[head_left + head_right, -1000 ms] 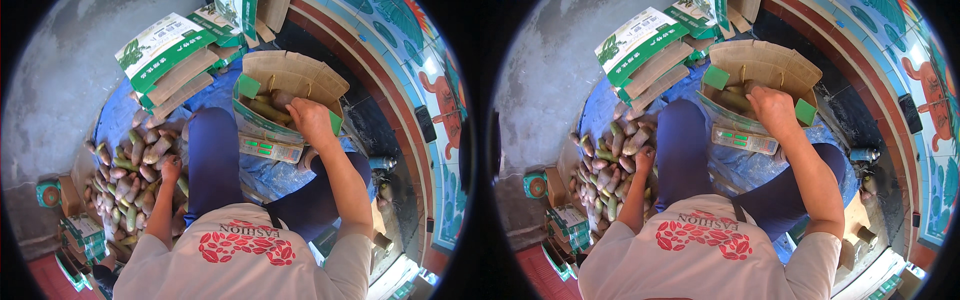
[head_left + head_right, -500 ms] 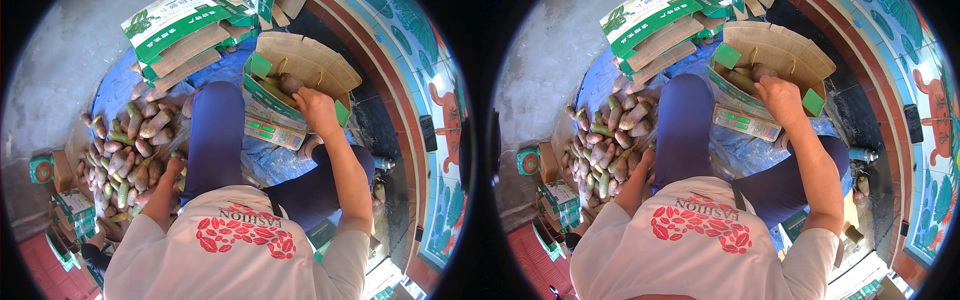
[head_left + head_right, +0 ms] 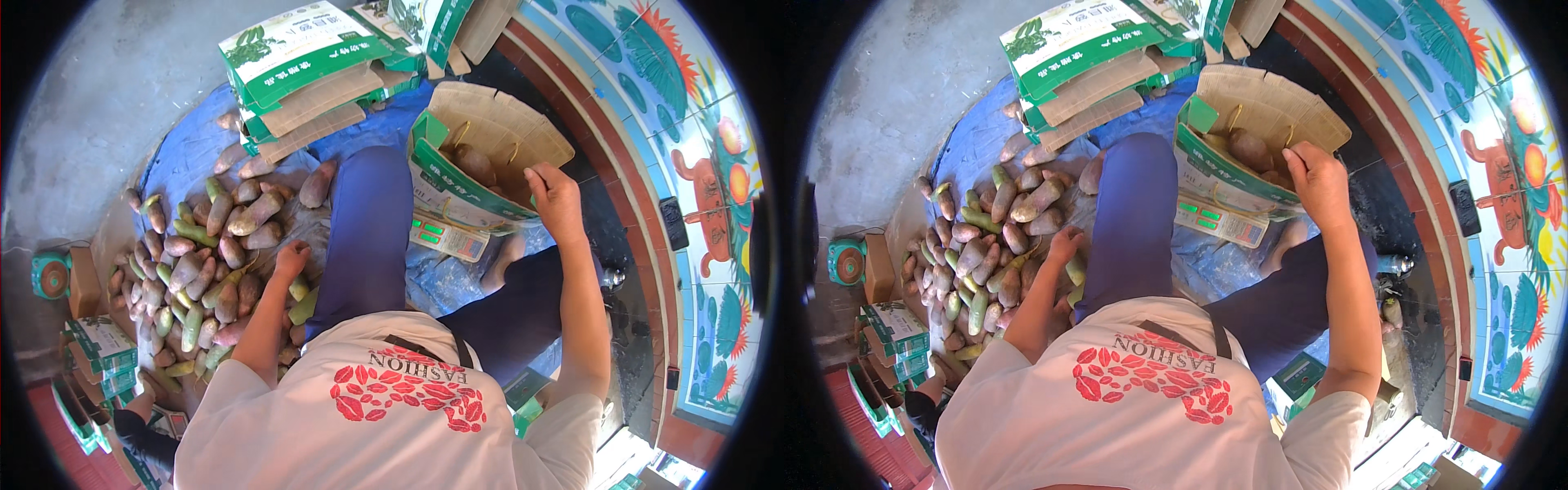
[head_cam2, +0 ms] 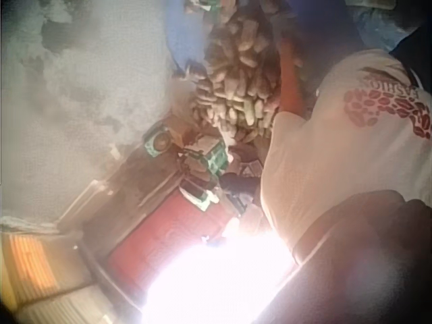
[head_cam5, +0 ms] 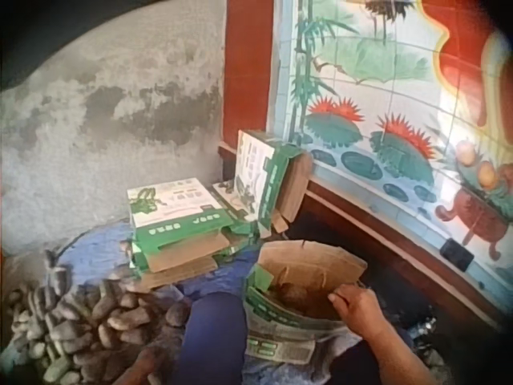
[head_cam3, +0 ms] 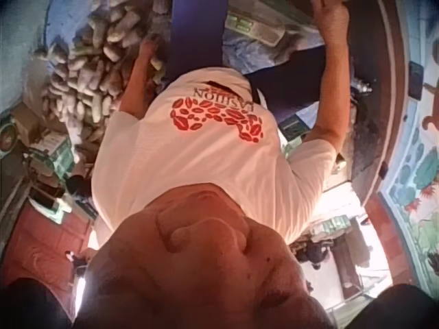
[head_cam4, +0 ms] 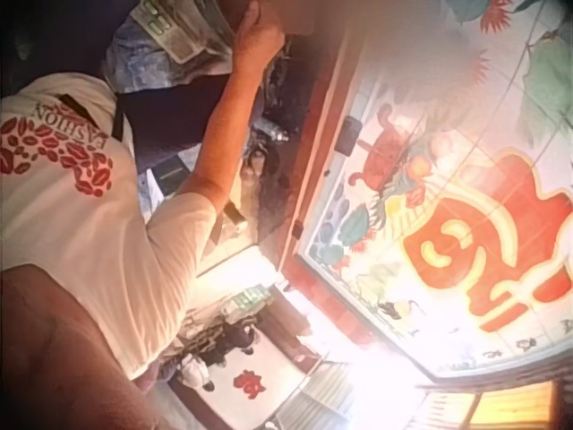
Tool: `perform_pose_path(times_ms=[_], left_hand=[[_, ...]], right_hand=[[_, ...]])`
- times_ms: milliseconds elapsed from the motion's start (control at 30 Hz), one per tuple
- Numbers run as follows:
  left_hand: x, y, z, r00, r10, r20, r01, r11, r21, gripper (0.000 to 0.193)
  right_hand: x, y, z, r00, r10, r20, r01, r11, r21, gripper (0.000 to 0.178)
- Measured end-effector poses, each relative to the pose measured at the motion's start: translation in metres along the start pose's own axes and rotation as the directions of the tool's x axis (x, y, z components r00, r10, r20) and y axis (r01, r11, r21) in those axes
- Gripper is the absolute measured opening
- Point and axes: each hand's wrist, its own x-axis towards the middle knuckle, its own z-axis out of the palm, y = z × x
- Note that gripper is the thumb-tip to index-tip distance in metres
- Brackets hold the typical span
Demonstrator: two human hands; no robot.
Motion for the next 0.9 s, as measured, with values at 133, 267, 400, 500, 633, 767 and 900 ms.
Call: perform_pose_path(times_ms=[133, 267, 400, 500, 633, 767, 900], left_hand=[[0.008, 0.025, -0.015, 0.973, 0.171, -0.157, -0.193, 0.972, -0.136, 0.022], [0.005, 0.075, -0.036, 0.920, 0.287, -0.268, -0.337, 0.928, -0.160, 0.019], [0.000, 0.129, -0.057, 0.877, 0.382, -0.292, -0.454, 0.857, -0.244, 0.017], [-0.012, 0.173, -0.069, 0.789, 0.495, -0.364, -0.595, 0.763, -0.253, 0.017], [-0.021, 0.218, -0.078, 0.656, 0.638, -0.404, -0.730, 0.672, -0.124, 0.017], [-0.032, 0.252, -0.083, 0.601, 0.704, -0.379, -0.774, 0.631, -0.057, 0.017], [-0.033, 0.278, -0.077, 0.500, 0.804, -0.323, -0.856, 0.516, -0.041, 0.018]], right_hand=[[0.012, -0.009, -0.036, 0.997, 0.059, -0.052, -0.060, 0.998, -0.023, 0.015], [0.012, 0.002, -0.042, 0.985, 0.071, -0.155, -0.073, 0.997, -0.004, 0.016], [0.013, 0.027, -0.030, 0.987, 0.021, -0.160, -0.036, 0.996, -0.087, 0.018], [0.014, 0.048, -0.020, 0.984, -0.024, -0.175, 0.014, 0.998, -0.058, 0.017], [0.025, 0.076, 0.006, 0.988, -0.038, -0.147, 0.013, 0.985, -0.173, 0.012], [0.046, 0.087, 0.025, 0.983, -0.112, -0.144, 0.064, 0.951, -0.303, 0.028], [0.074, 0.108, 0.039, 0.978, -0.172, -0.117, 0.112, 0.909, -0.400, 0.045]])
